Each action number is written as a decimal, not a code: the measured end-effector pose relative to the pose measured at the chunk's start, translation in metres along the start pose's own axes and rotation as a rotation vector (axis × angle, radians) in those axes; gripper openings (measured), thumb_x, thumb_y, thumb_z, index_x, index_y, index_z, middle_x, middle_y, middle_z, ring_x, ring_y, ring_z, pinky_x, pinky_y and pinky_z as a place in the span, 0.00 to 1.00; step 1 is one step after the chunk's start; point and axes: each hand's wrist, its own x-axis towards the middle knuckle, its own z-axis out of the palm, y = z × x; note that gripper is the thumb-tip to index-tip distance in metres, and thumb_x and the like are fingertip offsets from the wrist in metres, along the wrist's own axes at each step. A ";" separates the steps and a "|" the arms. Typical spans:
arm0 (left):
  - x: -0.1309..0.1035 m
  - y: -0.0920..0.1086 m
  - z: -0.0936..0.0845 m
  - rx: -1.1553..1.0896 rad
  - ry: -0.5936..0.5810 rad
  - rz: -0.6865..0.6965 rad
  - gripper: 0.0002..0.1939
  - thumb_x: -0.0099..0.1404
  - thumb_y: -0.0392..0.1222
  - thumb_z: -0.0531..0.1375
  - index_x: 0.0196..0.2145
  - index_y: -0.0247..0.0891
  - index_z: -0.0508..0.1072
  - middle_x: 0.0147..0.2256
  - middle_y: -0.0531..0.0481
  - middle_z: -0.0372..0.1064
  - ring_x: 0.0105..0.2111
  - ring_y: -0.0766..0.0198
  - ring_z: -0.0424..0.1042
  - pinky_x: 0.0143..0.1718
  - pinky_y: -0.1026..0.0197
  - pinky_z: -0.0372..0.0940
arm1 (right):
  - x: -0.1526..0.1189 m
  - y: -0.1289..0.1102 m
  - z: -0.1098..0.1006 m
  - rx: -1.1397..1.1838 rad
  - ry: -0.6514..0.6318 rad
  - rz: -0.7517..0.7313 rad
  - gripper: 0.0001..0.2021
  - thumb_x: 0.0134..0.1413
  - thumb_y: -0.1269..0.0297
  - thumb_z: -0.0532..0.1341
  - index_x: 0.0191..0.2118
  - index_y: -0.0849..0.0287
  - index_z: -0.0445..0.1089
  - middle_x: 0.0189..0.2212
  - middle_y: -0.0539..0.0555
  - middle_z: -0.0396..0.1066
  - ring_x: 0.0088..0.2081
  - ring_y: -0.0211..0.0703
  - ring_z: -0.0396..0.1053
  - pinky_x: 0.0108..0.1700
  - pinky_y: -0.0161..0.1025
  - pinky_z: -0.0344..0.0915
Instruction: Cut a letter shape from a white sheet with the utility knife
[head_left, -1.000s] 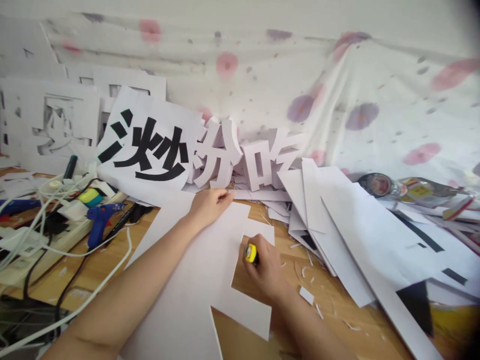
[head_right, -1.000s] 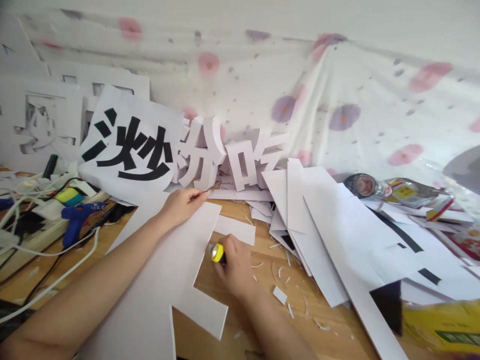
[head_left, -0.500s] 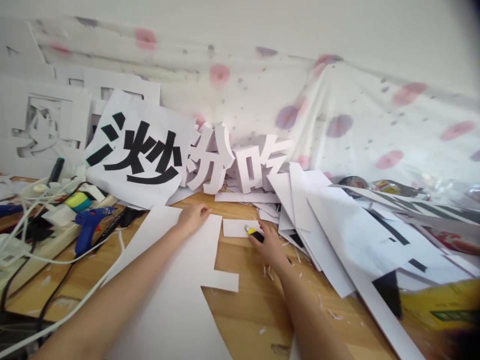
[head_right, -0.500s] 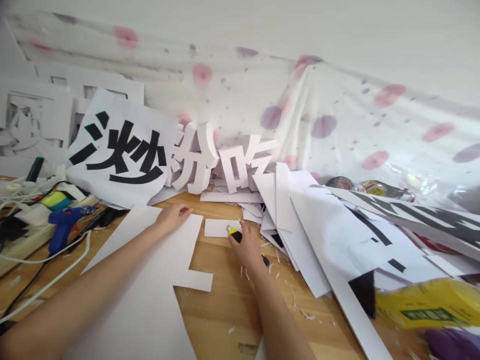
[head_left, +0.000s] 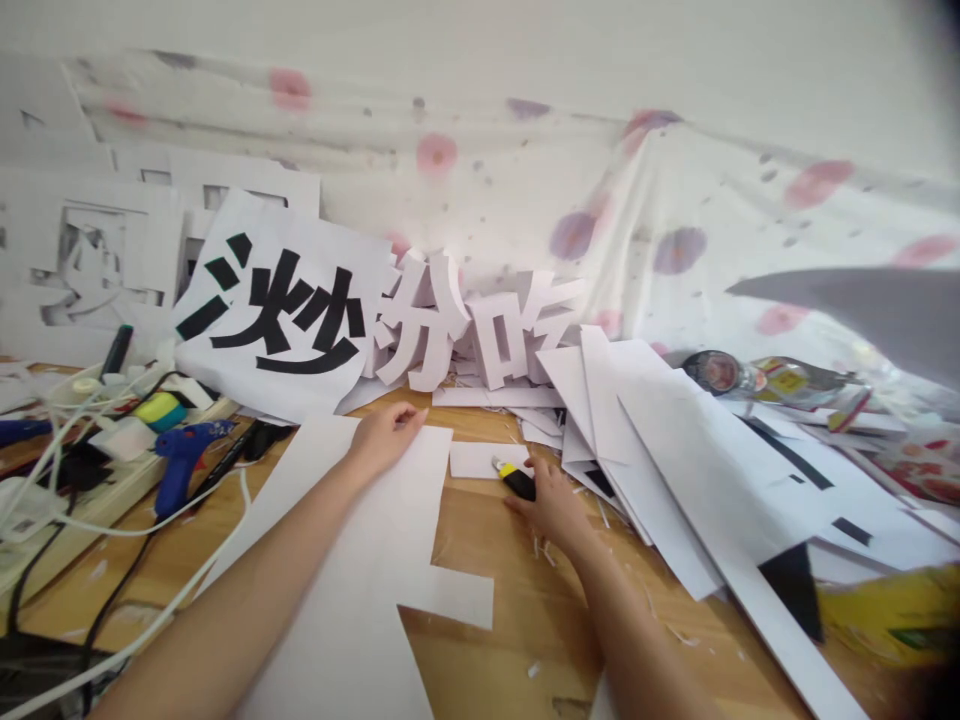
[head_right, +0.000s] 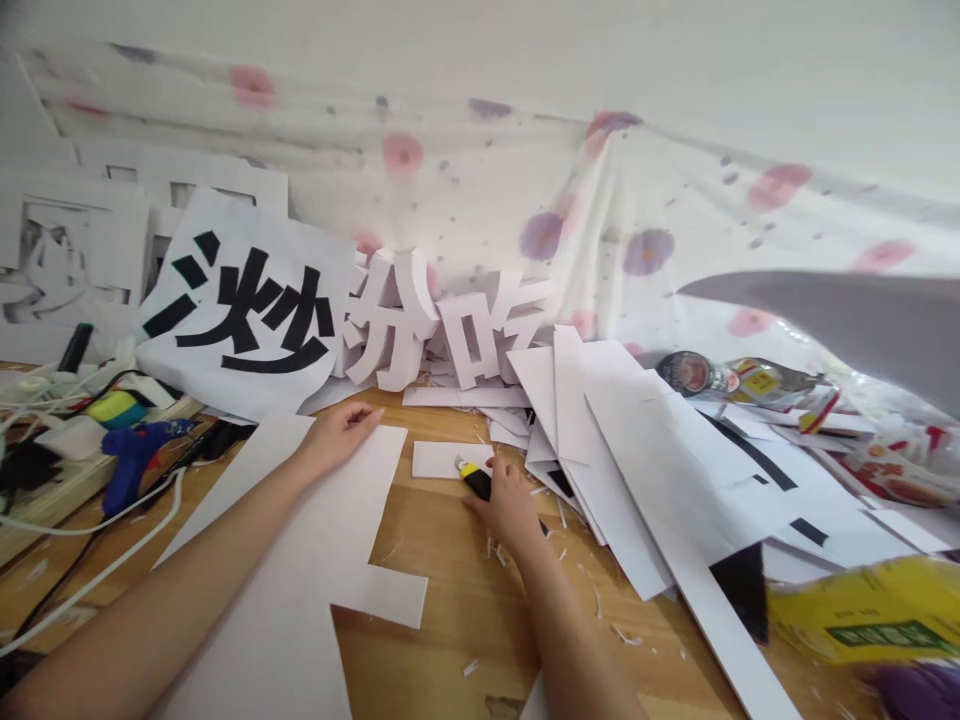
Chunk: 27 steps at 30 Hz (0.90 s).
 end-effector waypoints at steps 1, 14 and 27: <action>0.000 0.002 -0.003 -0.032 0.015 0.007 0.18 0.61 0.56 0.50 0.30 0.42 0.71 0.32 0.54 0.72 0.32 0.61 0.69 0.32 0.62 0.59 | 0.002 0.003 0.001 0.003 -0.001 0.019 0.21 0.40 0.63 0.64 0.43 0.61 0.65 0.40 0.61 0.67 0.43 0.54 0.65 0.45 0.45 0.59; -0.015 0.030 -0.025 -0.303 0.057 0.126 0.17 0.58 0.56 0.56 0.24 0.39 0.69 0.27 0.53 0.70 0.31 0.64 0.67 0.34 0.63 0.59 | -0.034 -0.036 -0.004 0.616 0.242 -0.484 0.17 0.51 0.66 0.57 0.47 0.53 0.55 0.36 0.53 0.62 0.34 0.41 0.62 0.35 0.39 0.61; -0.020 0.036 -0.024 -0.426 0.126 0.144 0.15 0.54 0.53 0.61 0.23 0.38 0.69 0.24 0.54 0.68 0.28 0.66 0.66 0.31 0.63 0.59 | -0.055 -0.075 0.013 0.351 0.097 -0.823 0.06 0.43 0.73 0.54 0.30 0.56 0.57 0.24 0.50 0.61 0.26 0.39 0.57 0.27 0.35 0.52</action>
